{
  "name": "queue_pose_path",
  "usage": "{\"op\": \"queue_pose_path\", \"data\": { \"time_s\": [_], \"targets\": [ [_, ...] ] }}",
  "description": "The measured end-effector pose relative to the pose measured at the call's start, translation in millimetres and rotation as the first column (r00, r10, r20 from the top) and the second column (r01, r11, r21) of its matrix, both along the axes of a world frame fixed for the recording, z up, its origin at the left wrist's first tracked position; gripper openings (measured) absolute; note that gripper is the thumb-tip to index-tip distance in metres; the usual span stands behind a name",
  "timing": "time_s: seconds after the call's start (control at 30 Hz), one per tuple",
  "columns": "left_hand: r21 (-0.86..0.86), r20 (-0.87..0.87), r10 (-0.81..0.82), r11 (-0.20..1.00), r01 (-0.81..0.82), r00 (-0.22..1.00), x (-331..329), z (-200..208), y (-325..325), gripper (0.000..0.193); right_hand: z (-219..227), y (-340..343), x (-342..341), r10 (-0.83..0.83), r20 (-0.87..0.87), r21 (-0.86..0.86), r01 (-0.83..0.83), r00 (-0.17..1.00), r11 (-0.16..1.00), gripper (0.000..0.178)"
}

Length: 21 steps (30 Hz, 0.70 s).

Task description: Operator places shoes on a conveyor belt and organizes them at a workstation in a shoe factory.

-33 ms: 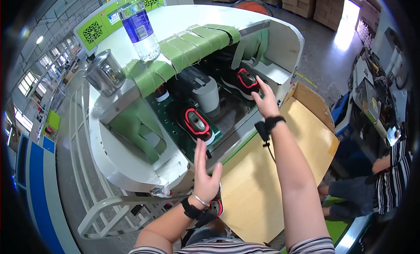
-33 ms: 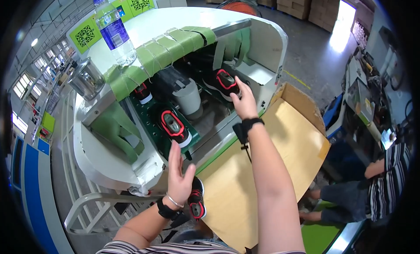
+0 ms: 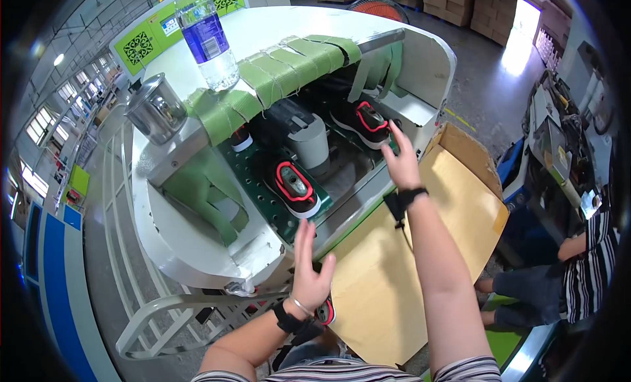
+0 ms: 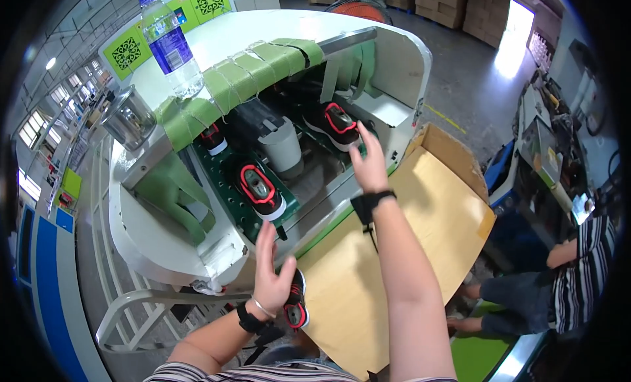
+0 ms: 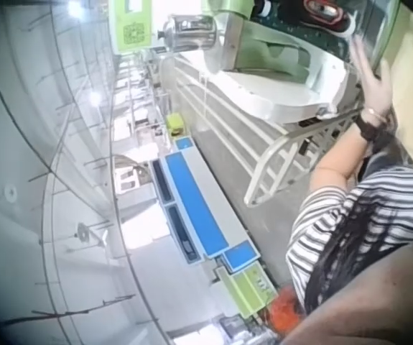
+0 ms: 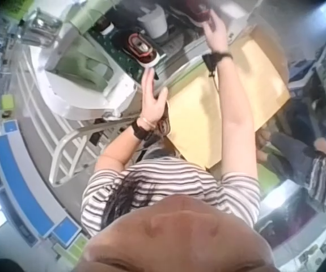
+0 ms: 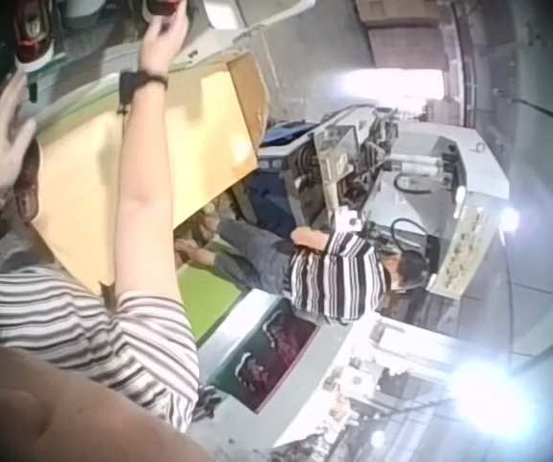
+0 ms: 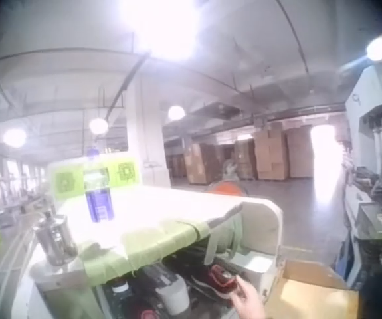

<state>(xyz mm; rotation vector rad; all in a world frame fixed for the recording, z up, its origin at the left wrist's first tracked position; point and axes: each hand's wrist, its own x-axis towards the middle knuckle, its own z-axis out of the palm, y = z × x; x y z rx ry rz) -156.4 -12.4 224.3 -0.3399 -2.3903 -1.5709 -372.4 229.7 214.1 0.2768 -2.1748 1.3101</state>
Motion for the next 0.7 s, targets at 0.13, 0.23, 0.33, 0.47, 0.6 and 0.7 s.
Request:
{"op": "queue_pose_path", "data": {
  "time_s": [0.13,0.23,0.33,0.47,0.6,0.7],
  "targets": [
    [-0.204,0.182,-0.053,0.975,0.09,0.982,69,-63,-23,0.071,-97,-8,159,0.309,0.594,-0.149,-0.276,0.743,0.95,0.076],
    [-0.219,0.385,-0.011,0.97,0.103,0.923,113,-136,-33,0.093,-172,4,326,0.05,0.719,0.472,-0.539,0.693,0.698,0.088],
    [-0.075,0.575,0.019,0.997,0.03,0.818,122,-156,-33,0.108,-152,7,391,-0.006,0.746,0.528,-0.587,0.665,0.614,0.091],
    [-0.027,0.528,0.016,1.0,-0.002,0.849,106,-169,-1,0.098,-147,1,412,-0.061,0.762,0.503,-0.53,0.645,0.682,0.092],
    [-0.015,0.533,0.055,0.998,-0.056,0.844,93,-186,24,0.099,-134,-14,392,0.016,0.765,0.355,-0.443,0.643,0.823,0.076],
    [-0.023,0.521,0.051,0.999,-0.045,0.852,91,-187,22,0.1,-127,-27,365,0.1,0.682,0.285,-0.389,0.725,0.876,0.068]
  ]
}}
